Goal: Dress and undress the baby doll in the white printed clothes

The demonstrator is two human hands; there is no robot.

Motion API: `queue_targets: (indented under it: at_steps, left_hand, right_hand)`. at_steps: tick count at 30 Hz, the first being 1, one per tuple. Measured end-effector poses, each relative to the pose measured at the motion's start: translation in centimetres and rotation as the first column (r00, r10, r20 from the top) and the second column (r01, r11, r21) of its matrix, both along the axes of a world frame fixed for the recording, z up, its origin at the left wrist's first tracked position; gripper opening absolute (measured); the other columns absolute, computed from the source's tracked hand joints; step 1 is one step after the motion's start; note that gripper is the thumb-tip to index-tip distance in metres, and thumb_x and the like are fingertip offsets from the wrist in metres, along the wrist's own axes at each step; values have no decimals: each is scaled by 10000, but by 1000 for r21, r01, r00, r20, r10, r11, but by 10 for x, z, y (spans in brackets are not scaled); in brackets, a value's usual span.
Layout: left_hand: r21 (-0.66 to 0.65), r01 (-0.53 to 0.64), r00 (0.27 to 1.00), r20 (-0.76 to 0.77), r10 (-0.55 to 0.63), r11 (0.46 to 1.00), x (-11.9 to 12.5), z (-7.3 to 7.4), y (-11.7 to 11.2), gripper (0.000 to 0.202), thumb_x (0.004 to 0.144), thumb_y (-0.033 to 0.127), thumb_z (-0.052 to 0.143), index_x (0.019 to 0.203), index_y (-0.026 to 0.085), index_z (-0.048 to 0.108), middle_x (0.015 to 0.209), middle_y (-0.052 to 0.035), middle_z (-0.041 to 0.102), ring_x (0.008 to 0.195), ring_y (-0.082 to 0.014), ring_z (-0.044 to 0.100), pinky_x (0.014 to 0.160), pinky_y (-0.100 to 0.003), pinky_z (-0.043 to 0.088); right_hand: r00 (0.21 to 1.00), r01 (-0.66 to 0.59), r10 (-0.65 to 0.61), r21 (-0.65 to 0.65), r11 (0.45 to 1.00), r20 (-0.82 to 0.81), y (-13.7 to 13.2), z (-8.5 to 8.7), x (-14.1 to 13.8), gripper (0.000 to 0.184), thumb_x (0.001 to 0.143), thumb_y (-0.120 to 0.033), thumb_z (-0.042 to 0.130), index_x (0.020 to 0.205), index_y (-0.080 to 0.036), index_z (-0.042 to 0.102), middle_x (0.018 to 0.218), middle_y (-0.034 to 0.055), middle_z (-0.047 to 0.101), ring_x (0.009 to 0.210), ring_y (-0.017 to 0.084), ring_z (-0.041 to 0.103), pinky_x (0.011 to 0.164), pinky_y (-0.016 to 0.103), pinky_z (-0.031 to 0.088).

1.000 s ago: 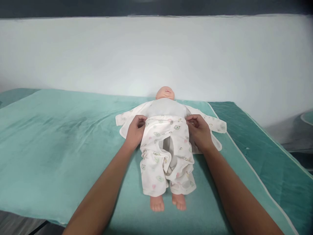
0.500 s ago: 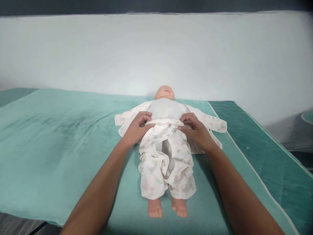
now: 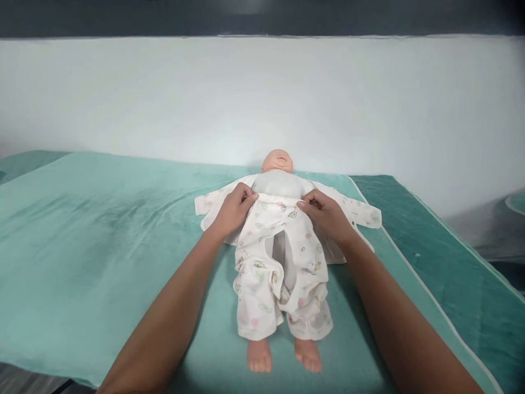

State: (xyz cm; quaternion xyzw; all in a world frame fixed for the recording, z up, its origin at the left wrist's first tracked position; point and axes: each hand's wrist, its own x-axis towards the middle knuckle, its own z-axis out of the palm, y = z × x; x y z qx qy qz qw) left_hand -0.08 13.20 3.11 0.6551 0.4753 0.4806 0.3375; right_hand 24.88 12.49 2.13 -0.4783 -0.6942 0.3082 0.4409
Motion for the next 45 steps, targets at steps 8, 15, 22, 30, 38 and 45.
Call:
queue_targets:
  at_steps: [8, 15, 22, 30, 38, 45]
  left_hand:
    - [-31, 4, 1000, -3, -4, 999, 1, -7, 37, 212, 883, 352, 561, 761, 210, 462, 718, 29, 443, 684, -144, 401, 649, -265, 298]
    - [80, 66, 995, -76, -60, 995, 0, -3, 29, 155, 882, 364, 576, 842, 216, 556, 924, -31, 575, 893, -188, 509, 808, -289, 383]
    - [107, 134, 981, -155, -117, 985, 1, 2, 32, 198, 905, 359, 531, 788, 208, 479, 1097, -64, 612, 1044, -199, 546, 889, -297, 401]
    - [68, -65, 948, -307, 82, 996, 6, 5, 53, 213, 924, 371, 474, 790, 217, 417, 742, 29, 529, 697, -146, 477, 661, -278, 351]
    - [51, -77, 939, -331, 89, 996, 9, 1, 66, 206, 940, 351, 441, 794, 220, 380, 722, 31, 472, 677, -142, 445, 644, -281, 349]
    - [172, 156, 893, -444, -65, 973, 1, 0, 69, 266, 969, 417, 379, 831, 209, 474, 1197, -68, 586, 1133, -211, 499, 971, -358, 386]
  right_hand:
    - [1000, 26, -23, -160, 987, 19, 37, 8, -4, 303, 842, -522, 596, 739, -241, 547, 571, -47, 449, 546, 132, 373, 532, 274, 281]
    - [1000, 0, -2, -90, 996, -24, 31, 5, -5, 297, 838, -497, 622, 735, -232, 535, 689, -22, 482, 643, 146, 421, 597, 292, 339]
    - [998, -68, 66, 66, 996, 22, 34, 9, -7, 260, 840, -424, 623, 712, -227, 512, 872, 8, 569, 809, 179, 504, 727, 320, 381]
    - [981, 139, -142, 35, 990, 129, 50, 7, -14, 258, 868, -432, 557, 723, -230, 487, 598, -54, 422, 613, 136, 397, 599, 273, 307]
    - [992, 116, -110, -113, 987, 57, 74, 3, -18, 291, 856, -496, 560, 744, -238, 487, 567, -56, 432, 553, 134, 375, 545, 272, 292]
    - [993, 8, -28, 175, 984, 111, 72, 2, -13, 246, 867, -450, 567, 751, -233, 558, 1005, 43, 595, 1010, 225, 527, 913, 379, 382]
